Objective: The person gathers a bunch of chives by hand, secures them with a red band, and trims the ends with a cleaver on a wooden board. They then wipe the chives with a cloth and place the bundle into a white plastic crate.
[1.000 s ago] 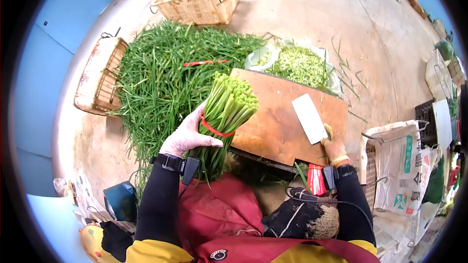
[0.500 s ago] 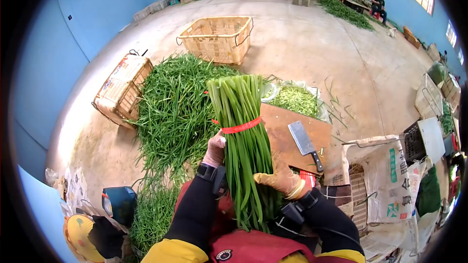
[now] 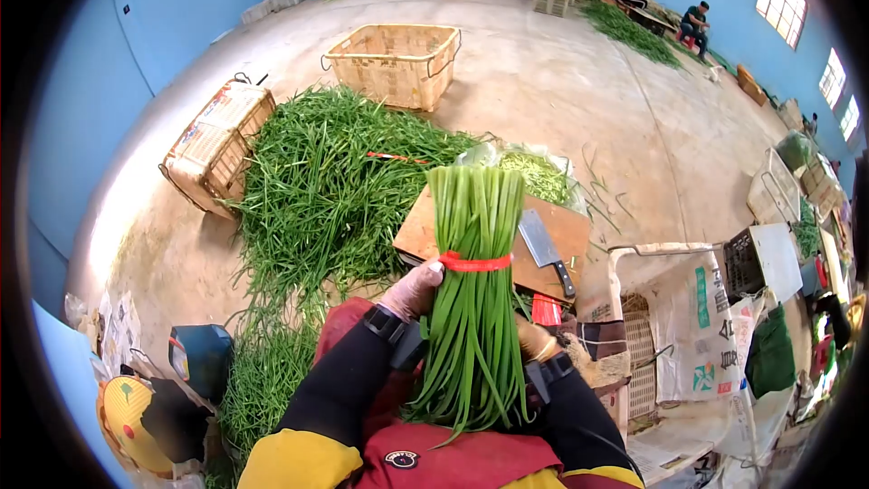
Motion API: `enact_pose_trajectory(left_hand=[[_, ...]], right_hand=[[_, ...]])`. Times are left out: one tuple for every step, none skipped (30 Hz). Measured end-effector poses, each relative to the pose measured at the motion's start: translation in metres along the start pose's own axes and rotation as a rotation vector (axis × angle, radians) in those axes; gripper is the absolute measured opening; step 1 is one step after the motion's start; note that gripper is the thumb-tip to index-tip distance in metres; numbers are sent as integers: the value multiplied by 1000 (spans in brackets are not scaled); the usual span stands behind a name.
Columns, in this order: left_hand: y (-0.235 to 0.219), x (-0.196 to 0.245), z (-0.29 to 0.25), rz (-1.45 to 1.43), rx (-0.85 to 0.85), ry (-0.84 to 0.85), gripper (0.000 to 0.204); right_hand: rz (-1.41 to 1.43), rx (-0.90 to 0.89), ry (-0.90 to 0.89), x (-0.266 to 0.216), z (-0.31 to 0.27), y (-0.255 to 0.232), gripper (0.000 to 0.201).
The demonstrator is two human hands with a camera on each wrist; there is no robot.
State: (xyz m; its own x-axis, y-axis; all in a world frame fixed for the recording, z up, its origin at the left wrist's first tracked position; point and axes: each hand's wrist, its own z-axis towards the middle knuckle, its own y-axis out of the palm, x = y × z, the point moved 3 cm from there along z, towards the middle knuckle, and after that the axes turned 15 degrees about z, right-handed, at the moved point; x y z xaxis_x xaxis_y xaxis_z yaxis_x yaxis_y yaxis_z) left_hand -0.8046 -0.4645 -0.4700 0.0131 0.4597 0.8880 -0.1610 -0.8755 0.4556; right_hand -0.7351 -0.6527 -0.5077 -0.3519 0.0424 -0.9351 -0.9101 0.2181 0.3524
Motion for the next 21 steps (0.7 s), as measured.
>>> enact_pose_trajectory(left_hand=[[8,15,-2,45,49,9,104],[15,31,-3,90,99,20,104],[22,43,-6,113,132,6,99],[33,55,-6,110,130,4,99],[43,68,-6,175,174,32,97],[49,74,-4,239,216,57,95],[51,74,-2,245,218,69,93],[52,73,0,242,209,59,93],[52,71,2,264,190,41,92],[53,69,4,285,172,21,91],[54,67,6,313,167,22,90],[54,65,7,310,160,14,90],[55,63,8,322,143,-9,90],[55,61,10,335,126,-31,89],[49,56,11,358,120,-49,86],[50,55,11,356,115,-51,86],[51,55,11,399,125,-60,84],[52,55,11,443,136,-67,83],[55,57,12,442,109,-80,81],[58,59,11,441,110,-81,81],[62,61,10,447,105,-99,83]], right_hand=[[-184,91,139,-43,-6,17,61],[-35,98,173,-23,-7,-4,58],[102,70,71,-59,-11,6,58],[55,165,-118,-46,-13,-27,58],[79,270,-201,-61,-19,-36,53],[72,393,-321,-72,-26,-39,45],[49,476,-354,-90,-31,-32,43],[27,561,-387,-109,-35,-25,40],[-76,560,-498,-129,-33,-13,40],[-180,557,-606,-148,-30,0,40],[-268,532,-650,-165,-28,9,43],[-267,542,-648,-177,-25,14,43],[-361,520,-644,-188,-21,20,44],[-455,497,-639,-197,-18,24,46],[-456,505,-638,-203,-16,26,46],[-488,540,-550,-207,-12,25,46],[-520,573,-461,-209,-11,25,46],[-519,575,-460,-212,-11,27,46],[-500,541,-493,-215,-11,30,45],[-481,506,-525,-216,-10,33,44],[-479,504,-523,-218,-12,32,44]])
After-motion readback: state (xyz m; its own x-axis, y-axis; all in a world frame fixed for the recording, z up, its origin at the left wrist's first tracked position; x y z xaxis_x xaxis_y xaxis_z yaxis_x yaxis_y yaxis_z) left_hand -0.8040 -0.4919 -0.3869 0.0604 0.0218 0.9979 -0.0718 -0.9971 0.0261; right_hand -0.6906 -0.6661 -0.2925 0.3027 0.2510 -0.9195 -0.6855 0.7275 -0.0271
